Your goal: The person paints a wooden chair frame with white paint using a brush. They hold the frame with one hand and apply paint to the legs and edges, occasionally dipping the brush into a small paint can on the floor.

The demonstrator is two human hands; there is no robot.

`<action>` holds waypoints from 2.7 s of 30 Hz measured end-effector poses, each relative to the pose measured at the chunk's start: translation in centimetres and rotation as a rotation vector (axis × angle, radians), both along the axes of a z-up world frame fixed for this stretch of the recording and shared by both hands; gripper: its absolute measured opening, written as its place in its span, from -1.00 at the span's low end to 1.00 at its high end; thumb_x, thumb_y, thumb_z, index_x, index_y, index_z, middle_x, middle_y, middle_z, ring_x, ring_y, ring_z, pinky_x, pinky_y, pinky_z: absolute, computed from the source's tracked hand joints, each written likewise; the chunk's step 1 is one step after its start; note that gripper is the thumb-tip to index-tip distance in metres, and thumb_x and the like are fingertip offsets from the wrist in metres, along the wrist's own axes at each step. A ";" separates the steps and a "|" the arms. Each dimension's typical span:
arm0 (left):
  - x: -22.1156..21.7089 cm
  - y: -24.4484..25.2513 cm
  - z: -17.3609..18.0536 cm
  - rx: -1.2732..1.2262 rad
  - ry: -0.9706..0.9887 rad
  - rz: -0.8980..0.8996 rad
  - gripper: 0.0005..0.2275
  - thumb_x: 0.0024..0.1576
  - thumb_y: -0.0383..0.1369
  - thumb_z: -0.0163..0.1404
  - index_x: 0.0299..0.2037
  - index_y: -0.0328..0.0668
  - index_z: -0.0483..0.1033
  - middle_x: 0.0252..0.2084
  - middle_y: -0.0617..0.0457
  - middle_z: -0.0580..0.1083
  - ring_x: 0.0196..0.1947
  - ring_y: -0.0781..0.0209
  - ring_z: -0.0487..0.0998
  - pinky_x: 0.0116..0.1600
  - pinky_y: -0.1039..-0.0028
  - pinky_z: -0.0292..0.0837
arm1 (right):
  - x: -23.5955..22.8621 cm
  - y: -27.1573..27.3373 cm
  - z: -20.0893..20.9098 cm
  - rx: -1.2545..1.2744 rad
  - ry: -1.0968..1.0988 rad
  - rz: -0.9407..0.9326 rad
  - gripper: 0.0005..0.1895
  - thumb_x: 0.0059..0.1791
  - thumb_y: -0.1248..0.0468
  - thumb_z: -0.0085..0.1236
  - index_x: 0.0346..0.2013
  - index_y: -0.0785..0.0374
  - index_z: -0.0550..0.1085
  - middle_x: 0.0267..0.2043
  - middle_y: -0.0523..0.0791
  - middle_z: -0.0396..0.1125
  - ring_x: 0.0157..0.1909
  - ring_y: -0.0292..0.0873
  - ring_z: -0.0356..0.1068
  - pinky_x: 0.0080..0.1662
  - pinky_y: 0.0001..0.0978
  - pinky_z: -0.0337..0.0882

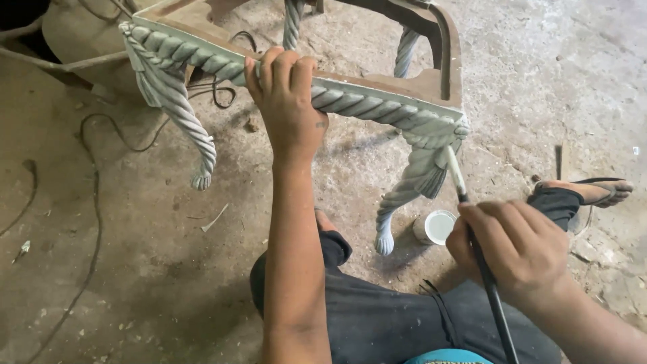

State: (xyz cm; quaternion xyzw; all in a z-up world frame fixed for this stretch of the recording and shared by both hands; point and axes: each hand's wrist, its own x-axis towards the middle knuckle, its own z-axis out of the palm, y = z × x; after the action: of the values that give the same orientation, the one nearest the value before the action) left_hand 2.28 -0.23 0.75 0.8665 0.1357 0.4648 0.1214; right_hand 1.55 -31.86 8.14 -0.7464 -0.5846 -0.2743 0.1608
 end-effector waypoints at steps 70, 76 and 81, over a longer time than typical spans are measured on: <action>1.1 1.9 -1.6 0.237 -0.094 0.047 -0.71 0.14 -0.07 0.10 -0.19 -0.07 0.43 -0.13 0.06 0.37 0.12 -0.01 0.37 0.23 0.04 0.09 | 0.6 -3.5 -7.1 0.505 0.252 0.046 -0.90 -0.13 0.42 0.20 -0.36 0.41 0.59 -0.37 0.13 0.47 -0.54 0.04 0.41 -0.46 -0.22 0.46; 0.2 0.2 0.2 0.118 0.012 0.017 -0.81 0.02 -0.52 0.04 -0.16 -0.20 0.46 -0.09 -0.05 0.41 0.13 -0.13 0.40 0.38 -0.16 -0.03 | -0.4 -4.4 -6.0 0.283 0.307 0.001 -0.83 -0.01 0.38 0.08 -0.22 0.46 0.52 -0.28 0.09 0.46 -0.34 -0.01 0.50 -0.27 -0.20 0.54; 1.0 1.8 -1.8 0.200 -0.066 0.033 -0.75 0.11 -0.17 0.11 -0.16 -0.07 0.41 -0.12 0.05 0.35 0.13 -0.04 0.35 0.23 0.01 0.04 | 0.8 -2.9 -6.8 0.466 0.215 0.054 -0.90 -0.16 0.44 0.22 -0.37 0.43 0.57 -0.41 0.13 0.44 -0.55 0.02 0.40 -0.45 -0.25 0.46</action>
State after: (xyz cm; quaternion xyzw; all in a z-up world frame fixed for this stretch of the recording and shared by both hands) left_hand 3.26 1.52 -1.05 0.8561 0.0987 0.5063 0.0309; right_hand 2.31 -34.74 1.31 -0.6983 -0.5047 -0.3163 0.3970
